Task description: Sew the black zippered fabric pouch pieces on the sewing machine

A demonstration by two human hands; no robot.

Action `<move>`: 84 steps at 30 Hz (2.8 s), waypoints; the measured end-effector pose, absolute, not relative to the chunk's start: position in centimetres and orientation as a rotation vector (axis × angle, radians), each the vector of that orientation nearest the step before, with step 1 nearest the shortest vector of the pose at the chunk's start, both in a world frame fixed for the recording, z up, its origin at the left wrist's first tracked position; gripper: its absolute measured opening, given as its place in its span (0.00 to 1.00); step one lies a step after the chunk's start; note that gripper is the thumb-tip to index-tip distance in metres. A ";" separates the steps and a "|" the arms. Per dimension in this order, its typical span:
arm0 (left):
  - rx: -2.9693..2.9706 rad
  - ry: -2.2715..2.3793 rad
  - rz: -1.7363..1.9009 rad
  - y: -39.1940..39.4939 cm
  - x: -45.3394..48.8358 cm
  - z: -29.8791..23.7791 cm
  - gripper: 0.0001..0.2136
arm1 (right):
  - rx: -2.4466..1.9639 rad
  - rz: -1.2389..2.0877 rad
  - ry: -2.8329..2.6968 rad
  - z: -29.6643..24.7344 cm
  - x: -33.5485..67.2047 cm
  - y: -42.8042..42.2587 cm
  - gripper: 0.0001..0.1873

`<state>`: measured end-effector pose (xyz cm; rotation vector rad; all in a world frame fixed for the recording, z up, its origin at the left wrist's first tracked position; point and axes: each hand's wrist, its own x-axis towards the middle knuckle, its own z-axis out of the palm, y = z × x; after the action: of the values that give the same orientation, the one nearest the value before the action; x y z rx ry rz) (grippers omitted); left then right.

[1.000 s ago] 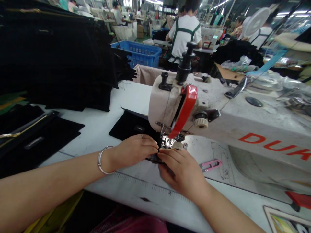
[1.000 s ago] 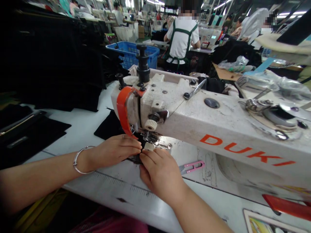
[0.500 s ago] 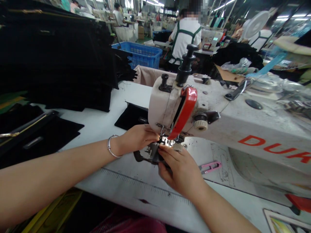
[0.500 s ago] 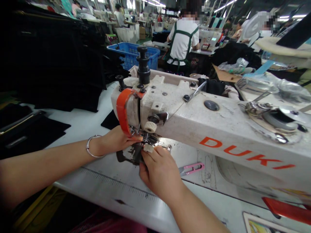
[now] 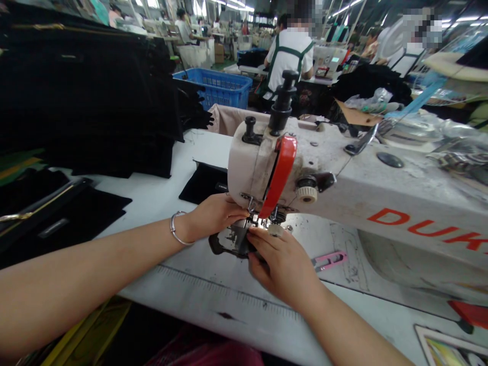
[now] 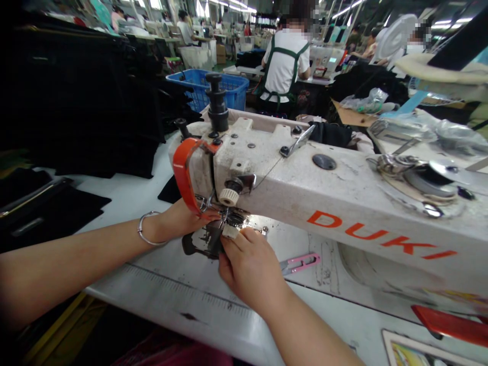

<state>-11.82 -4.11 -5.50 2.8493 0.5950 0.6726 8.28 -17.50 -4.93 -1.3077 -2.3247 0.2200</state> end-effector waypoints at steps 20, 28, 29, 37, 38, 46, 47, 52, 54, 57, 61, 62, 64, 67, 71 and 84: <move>2.565 0.870 0.171 -8.9 -10.9 0.1 0.19 | -1.246 0.219 -2.334 -4.9 8.4 -17.6 0.16; 2.319 0.871 0.078 -7.4 -10.8 1.1 0.17 | -1.277 0.254 -2.465 -4.3 8.0 -18.1 0.24; 2.342 0.859 0.059 -7.4 -10.7 1.2 0.17 | -1.286 0.251 -2.458 -4.3 8.1 -18.1 0.23; 2.639 0.848 0.163 -9.3 -9.1 0.5 0.14 | -1.287 0.244 -2.454 -4.3 8.6 -18.1 0.23; 2.645 0.840 0.169 -9.4 -9.2 0.4 0.13 | -1.291 0.247 -2.461 -4.2 8.6 -18.1 0.22; 2.308 1.403 0.531 -11.3 -17.2 -2.0 0.27 | -1.323 0.175 -2.506 -4.0 8.4 -18.1 0.18; 2.175 1.472 0.543 -11.6 -18.2 -2.5 0.29 | -1.321 0.175 -2.514 -4.0 8.3 -18.1 0.18; 1.261 1.351 0.763 -12.4 -18.5 -2.9 0.25 | -1.300 0.224 -2.478 -4.2 8.0 -17.9 0.19; 0.940 1.211 0.832 -12.6 -17.1 -2.4 0.24 | -1.290 0.198 -2.431 -4.6 7.8 -17.8 0.17; 0.635 1.048 0.778 -13.6 -15.4 -1.9 0.15 | -1.266 0.071 -2.371 -5.3 7.6 -17.4 0.13; 0.697 0.768 0.365 -16.2 -16.9 -2.1 0.39 | -1.225 -0.004 -2.395 -5.6 7.6 -17.2 0.05; 0.785 0.754 0.233 -16.8 -18.1 -2.1 0.45 | -1.197 -0.002 -2.424 -5.4 7.6 -17.4 0.04; 1.074 0.943 0.138 -17.5 -20.9 -1.8 0.43 | -1.145 0.005 -2.488 -4.8 7.5 -18.2 0.06; 1.788 1.545 0.442 -18.1 -23.8 -0.5 0.23 | -1.119 0.043 -2.572 -3.8 6.9 -20.5 0.08; 2.659 1.246 0.524 -20.0 -20.9 1.0 0.25 | -1.132 0.110 -2.495 -4.0 5.7 -24.1 0.09; 2.711 0.749 0.485 -22.1 -16.8 -4.1 0.12 | -1.185 0.178 -2.091 -7.0 4.9 -28.7 0.10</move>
<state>-16.80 -22.10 -4.12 2.7106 0.7493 0.4851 4.89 -28.67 -7.00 -1.1853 -2.0909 0.1778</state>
